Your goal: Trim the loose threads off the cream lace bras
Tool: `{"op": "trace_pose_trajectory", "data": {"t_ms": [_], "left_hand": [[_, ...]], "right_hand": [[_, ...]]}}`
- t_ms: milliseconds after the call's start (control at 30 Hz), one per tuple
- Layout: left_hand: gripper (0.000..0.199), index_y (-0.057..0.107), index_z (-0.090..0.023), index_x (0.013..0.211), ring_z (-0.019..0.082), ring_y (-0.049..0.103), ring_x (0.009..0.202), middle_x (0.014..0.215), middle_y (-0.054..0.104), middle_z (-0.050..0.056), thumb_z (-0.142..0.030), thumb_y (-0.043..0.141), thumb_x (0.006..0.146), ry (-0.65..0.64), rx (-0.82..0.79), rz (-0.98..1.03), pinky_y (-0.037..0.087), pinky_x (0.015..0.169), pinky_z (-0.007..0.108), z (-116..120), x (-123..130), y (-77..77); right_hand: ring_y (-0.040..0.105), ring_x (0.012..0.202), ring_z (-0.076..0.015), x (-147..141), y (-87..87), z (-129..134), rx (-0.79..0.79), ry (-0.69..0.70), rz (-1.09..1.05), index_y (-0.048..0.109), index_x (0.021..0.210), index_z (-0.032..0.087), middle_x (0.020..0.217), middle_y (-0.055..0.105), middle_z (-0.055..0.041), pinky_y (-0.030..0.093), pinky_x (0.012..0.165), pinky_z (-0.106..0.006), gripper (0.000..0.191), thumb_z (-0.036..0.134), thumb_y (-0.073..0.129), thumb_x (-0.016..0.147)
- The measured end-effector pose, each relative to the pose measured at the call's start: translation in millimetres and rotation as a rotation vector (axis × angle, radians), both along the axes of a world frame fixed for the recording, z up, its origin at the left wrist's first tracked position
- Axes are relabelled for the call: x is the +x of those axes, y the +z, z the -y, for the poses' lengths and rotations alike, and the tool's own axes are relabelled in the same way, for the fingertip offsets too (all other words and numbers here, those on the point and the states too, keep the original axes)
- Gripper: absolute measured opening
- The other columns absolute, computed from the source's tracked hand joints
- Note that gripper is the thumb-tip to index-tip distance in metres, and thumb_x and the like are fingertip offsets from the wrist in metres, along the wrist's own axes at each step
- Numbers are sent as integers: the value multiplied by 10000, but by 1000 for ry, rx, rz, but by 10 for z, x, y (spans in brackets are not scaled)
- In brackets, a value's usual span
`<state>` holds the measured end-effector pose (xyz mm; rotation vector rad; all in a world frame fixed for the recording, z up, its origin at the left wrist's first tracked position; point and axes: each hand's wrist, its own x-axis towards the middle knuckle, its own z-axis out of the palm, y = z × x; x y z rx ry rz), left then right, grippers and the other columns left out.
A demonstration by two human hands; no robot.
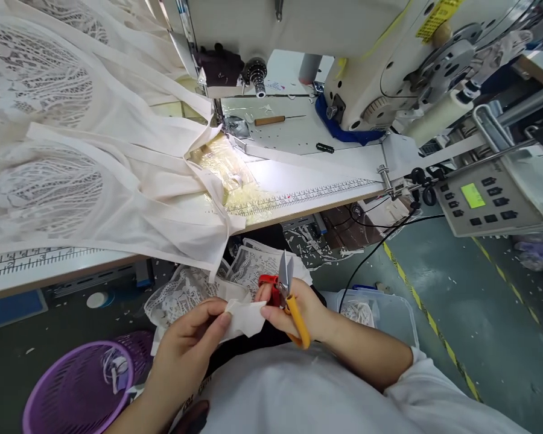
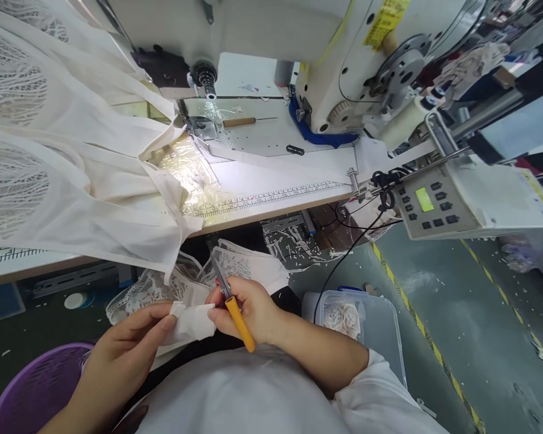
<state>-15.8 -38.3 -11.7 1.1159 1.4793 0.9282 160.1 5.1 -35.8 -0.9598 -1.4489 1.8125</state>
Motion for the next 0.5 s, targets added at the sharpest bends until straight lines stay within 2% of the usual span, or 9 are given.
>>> {"op": "trace_pose_trajectory", "data": {"t_ms": [133, 267, 367, 500], "left_hand": [[167, 644, -203, 678, 115, 534, 582, 646, 622, -17, -368, 662, 668, 108, -224, 194, 447, 533, 177, -14, 40, -26], [193, 643, -191, 655, 96, 487, 544, 598, 591, -27, -380, 682, 645, 90, -269, 260, 410, 504, 167, -63, 44, -21], [197, 625, -183, 632, 79, 430, 489, 552, 535, -39, -373, 652, 673, 21, -244, 269, 369, 457, 162, -105, 46, -4], [203, 588, -180, 605, 86, 424, 488, 547, 503, -36, -352, 585, 711, -96, -173, 238, 354, 450, 171, -160, 71, 43]], "right_hand": [[443, 597, -108, -19, 25, -12, -46, -21, 32, 457, 700, 177, 671, 485, 4, 402, 536, -234, 247, 376, 603, 705], [428, 586, -100, 26, 67, -52, -57, 30, 83, 442, 716, 178, 668, 472, 12, 395, 540, -232, 295, 426, 602, 708], [464, 615, -111, 173, 116, -166, -6, 201, 144, 442, 778, 176, 714, 490, -5, 417, 572, -245, 370, 524, 554, 728], [447, 600, -125, 462, 234, -409, 304, 534, 419, 417, 714, 184, 707, 486, -19, 389, 538, -245, 514, 698, 431, 707]]}}
